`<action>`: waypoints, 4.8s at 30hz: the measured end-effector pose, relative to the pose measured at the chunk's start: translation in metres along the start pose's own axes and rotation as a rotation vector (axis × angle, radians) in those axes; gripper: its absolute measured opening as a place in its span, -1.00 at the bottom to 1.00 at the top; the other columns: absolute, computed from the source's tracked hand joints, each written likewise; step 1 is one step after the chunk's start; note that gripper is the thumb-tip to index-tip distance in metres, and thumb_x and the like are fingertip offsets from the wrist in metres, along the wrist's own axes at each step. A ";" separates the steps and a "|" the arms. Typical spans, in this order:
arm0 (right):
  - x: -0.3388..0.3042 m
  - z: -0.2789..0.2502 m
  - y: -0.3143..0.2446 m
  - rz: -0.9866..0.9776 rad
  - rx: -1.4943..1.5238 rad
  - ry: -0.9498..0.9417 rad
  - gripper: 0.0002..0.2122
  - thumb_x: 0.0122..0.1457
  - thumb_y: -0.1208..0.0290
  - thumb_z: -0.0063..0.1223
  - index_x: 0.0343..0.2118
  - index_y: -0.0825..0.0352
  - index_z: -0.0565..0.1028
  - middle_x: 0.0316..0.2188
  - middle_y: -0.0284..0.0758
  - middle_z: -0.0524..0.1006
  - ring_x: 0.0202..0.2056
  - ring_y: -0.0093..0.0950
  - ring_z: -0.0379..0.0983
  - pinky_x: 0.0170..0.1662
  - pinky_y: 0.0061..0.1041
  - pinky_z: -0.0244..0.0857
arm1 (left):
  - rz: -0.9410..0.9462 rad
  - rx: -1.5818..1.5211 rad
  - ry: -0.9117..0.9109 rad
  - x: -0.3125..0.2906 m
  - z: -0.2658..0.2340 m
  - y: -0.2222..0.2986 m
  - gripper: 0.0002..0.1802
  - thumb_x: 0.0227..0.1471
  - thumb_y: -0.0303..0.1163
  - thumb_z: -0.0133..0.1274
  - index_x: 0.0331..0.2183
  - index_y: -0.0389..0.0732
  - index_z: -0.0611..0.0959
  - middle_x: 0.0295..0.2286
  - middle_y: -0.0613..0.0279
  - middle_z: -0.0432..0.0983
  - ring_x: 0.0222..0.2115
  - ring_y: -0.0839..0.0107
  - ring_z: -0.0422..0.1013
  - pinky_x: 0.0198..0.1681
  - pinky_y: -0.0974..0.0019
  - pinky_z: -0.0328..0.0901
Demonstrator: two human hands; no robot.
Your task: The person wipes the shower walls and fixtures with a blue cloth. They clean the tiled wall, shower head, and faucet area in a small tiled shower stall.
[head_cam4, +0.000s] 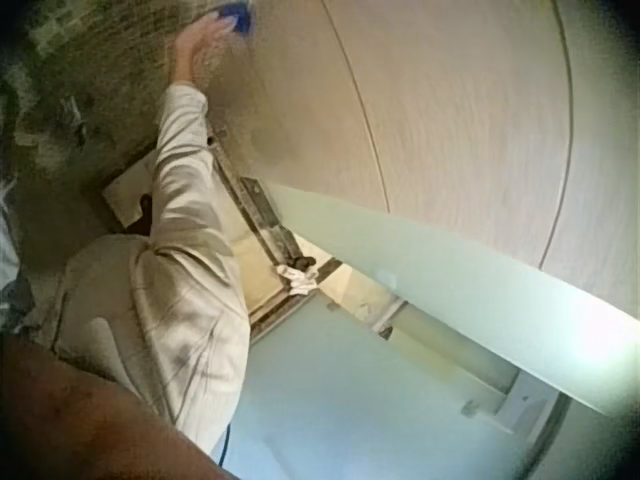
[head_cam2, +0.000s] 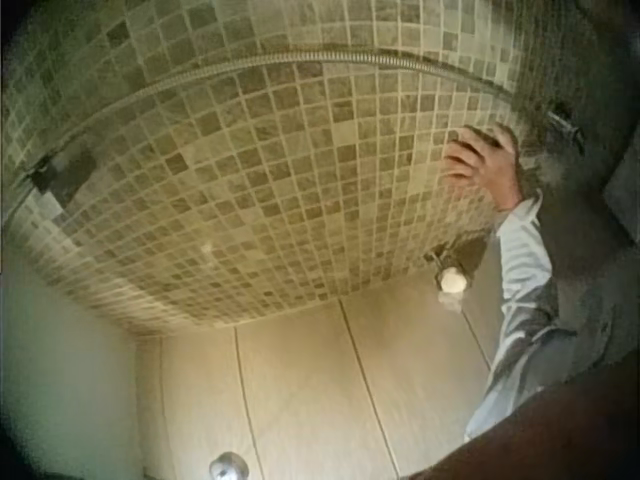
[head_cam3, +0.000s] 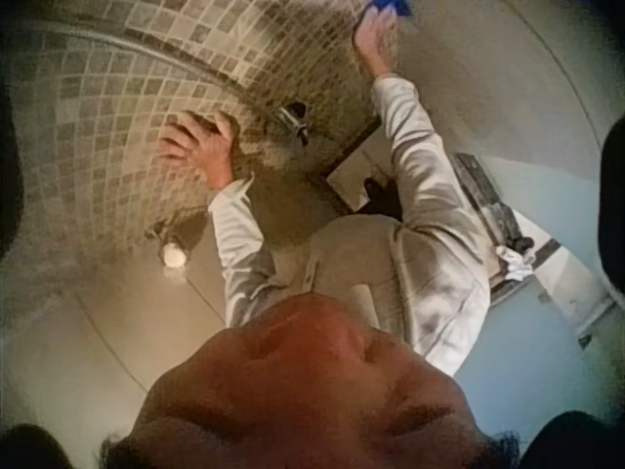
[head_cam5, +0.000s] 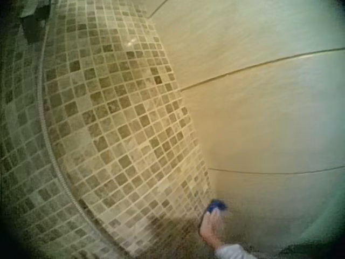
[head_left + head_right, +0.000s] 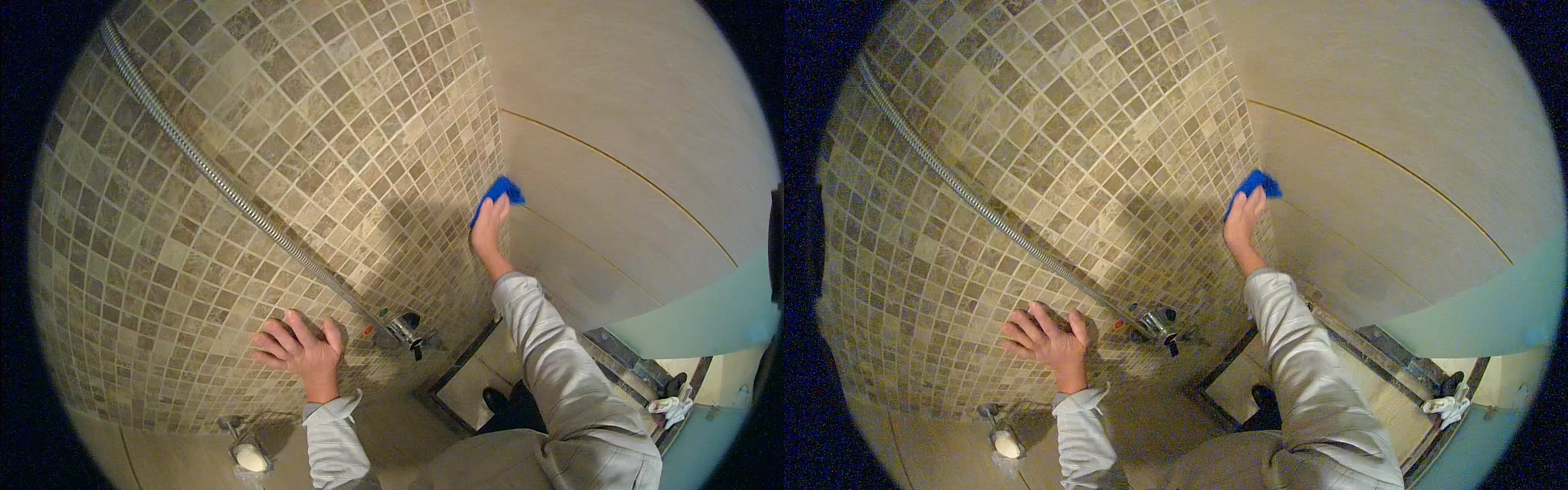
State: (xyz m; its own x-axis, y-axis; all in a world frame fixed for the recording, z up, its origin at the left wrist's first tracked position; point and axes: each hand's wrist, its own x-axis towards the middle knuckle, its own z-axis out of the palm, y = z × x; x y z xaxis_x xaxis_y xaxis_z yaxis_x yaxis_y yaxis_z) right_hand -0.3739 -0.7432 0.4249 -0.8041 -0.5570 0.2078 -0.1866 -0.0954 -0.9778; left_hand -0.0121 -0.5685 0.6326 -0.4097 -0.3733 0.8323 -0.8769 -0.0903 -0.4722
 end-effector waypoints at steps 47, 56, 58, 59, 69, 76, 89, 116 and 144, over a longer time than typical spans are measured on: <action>-0.221 -0.014 -0.088 0.450 0.013 -0.458 -0.38 0.36 0.06 -0.11 0.12 0.70 0.29 0.20 0.32 0.26 0.22 0.14 0.17 0.31 -0.02 -0.02 | -0.032 -0.023 -0.016 -0.008 0.004 0.002 -0.19 0.23 0.18 -0.09 0.33 -0.11 0.31 0.39 -0.07 -0.05 0.42 -0.25 -0.28 0.39 -0.40 -0.46; -0.245 -0.030 -0.061 0.213 0.113 -0.513 -0.32 0.42 0.23 -0.15 0.33 0.74 -0.03 0.41 0.29 -0.16 0.43 0.13 -0.24 0.47 -0.11 -0.35 | 0.003 0.042 -0.002 -0.009 0.008 0.002 -0.14 0.24 0.21 -0.14 0.36 -0.15 0.23 0.40 -0.06 -0.11 0.42 -0.22 -0.28 0.41 -0.34 -0.45; -0.212 -0.020 0.004 0.143 -0.240 -0.498 -0.33 0.41 0.25 -0.13 0.33 0.73 -0.02 0.40 0.28 -0.13 0.43 0.14 -0.23 0.47 -0.10 -0.35 | -0.007 0.048 -0.002 -0.007 0.011 0.006 -0.14 0.24 0.22 -0.15 0.36 -0.15 0.23 0.40 -0.06 -0.11 0.42 -0.20 -0.27 0.41 -0.34 -0.43; -0.188 -0.015 0.029 0.101 -0.123 -0.363 -0.33 0.41 0.25 -0.13 0.34 0.71 -0.02 0.41 0.27 -0.12 0.42 0.14 -0.23 0.47 -0.10 -0.35 | 0.011 0.059 0.013 -0.006 0.017 0.009 -0.12 0.24 0.23 -0.16 0.36 -0.16 0.21 0.40 -0.06 -0.10 0.42 -0.19 -0.26 0.41 -0.33 -0.40; 0.034 -0.058 -0.008 -0.547 -0.034 -0.309 -0.38 0.27 0.44 0.01 0.31 0.63 0.08 0.37 0.22 0.00 0.37 0.19 -0.06 0.43 -0.07 -0.20 | 0.008 0.082 -0.007 -0.014 0.009 0.011 -0.07 0.24 0.27 -0.12 0.37 -0.21 0.20 0.40 -0.08 -0.11 0.41 -0.17 -0.20 0.40 -0.30 -0.34; 0.028 -0.050 0.028 -0.606 -0.163 -0.326 -0.34 0.30 0.39 -0.06 0.31 0.73 -0.01 0.38 0.28 -0.10 0.38 0.21 -0.12 0.43 -0.03 -0.21 | 0.011 0.034 0.013 -0.040 0.017 0.023 -0.07 0.23 0.25 -0.10 0.33 -0.29 0.26 0.38 -0.09 -0.04 0.39 -0.15 -0.12 0.40 -0.27 -0.27; -0.075 -0.033 0.103 -0.860 -0.084 -0.308 -0.29 0.27 0.26 0.02 0.33 0.65 0.07 0.41 0.23 -0.12 0.39 0.20 -0.15 0.42 0.13 -0.28 | -0.102 -0.058 -0.002 -0.191 0.045 0.081 -0.24 0.25 -0.09 -0.06 0.34 -0.29 0.25 0.38 -0.12 0.04 0.41 -0.13 -0.12 0.43 -0.20 -0.34; -0.171 -0.022 0.084 -1.427 0.144 -0.342 -0.41 0.19 0.26 0.12 0.32 0.14 0.33 0.32 -0.18 0.22 0.33 0.07 0.02 0.37 0.27 -0.30 | -0.186 -0.060 0.109 -0.306 0.078 0.160 -0.16 0.12 -0.07 0.12 0.35 -0.12 0.30 0.39 0.01 0.05 0.42 -0.05 -0.12 0.44 -0.22 -0.34; -0.059 -0.037 0.220 -1.583 -0.062 -0.376 -0.38 0.14 0.14 0.16 0.30 0.05 0.36 0.30 -0.17 0.24 0.31 0.08 0.07 0.35 0.37 -0.35 | -0.158 0.060 0.112 -0.322 0.090 0.170 -0.12 0.17 0.10 -0.09 0.37 -0.20 0.22 0.40 -0.01 0.00 0.43 -0.06 -0.15 0.44 -0.23 -0.34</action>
State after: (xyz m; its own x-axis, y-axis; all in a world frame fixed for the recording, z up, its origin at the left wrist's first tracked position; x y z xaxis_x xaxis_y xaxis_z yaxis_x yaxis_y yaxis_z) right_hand -0.3882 -0.7006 0.1987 0.3763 -0.0998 0.9211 -0.6752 -0.7103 0.1989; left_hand -0.0069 -0.5466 0.2582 -0.2962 -0.2451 0.9231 -0.9175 -0.1955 -0.3463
